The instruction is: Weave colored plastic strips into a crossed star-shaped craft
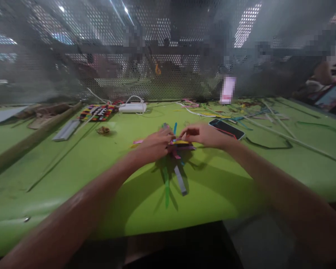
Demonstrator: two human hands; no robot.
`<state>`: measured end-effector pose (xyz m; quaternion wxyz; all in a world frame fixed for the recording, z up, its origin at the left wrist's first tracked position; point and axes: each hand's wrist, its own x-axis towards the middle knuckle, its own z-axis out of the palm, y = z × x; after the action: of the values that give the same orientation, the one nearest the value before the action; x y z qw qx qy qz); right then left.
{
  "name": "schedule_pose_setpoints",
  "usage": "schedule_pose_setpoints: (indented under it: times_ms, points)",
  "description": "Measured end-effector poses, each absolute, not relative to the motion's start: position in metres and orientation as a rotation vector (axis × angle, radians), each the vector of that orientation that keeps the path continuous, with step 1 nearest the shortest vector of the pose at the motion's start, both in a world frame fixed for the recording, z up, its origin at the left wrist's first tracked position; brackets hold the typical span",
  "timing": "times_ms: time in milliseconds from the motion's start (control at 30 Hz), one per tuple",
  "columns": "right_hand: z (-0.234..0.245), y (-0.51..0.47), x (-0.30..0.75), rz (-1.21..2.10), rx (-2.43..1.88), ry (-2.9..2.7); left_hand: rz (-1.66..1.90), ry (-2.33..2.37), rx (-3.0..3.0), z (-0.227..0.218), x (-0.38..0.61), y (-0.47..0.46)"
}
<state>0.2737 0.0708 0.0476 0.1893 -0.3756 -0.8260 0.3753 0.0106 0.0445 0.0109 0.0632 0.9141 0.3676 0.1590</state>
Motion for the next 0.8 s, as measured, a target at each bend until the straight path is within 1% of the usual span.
schedule_pose_setpoints:
  times_ms: [133, 233, 333, 400, 533, 700, 733, 800]
  points:
    - [0.062, 0.078, 0.29, 0.955, -1.111, -2.153, 0.509, 1.231, 2.774, 0.022, 0.014, 0.042]
    - [0.067, 0.08, 0.295, 0.912, -1.177, -2.078, 0.743, 1.248, 2.695, 0.029, 0.014, 0.043]
    - [0.068, 0.076, 0.292, 0.93, -1.207, -2.089, 1.048, 1.132, 2.323, 0.034, 0.012, 0.047]
    - [0.069, 0.07, 0.287, 0.985, -1.212, -2.144, 1.142, 1.022, 2.019, 0.038, 0.012, 0.048]
    - [0.075, 0.057, 0.279, 1.142, -1.251, -2.338, 1.247, 0.909, 1.667, 0.043, 0.012, 0.048]
    - [0.082, 0.054, 0.283, 1.244, -1.211, -2.49, 1.293, 0.995, 1.584, 0.043, 0.006, 0.054]
    - [0.082, 0.056, 0.285, 1.245, -1.198, -2.499, 1.289, 1.01, 1.583, 0.043, 0.003, 0.057]
    - [0.082, 0.063, 0.291, 1.141, -1.195, -2.521, 1.286, 1.036, 1.572, 0.044, -0.004, 0.061]
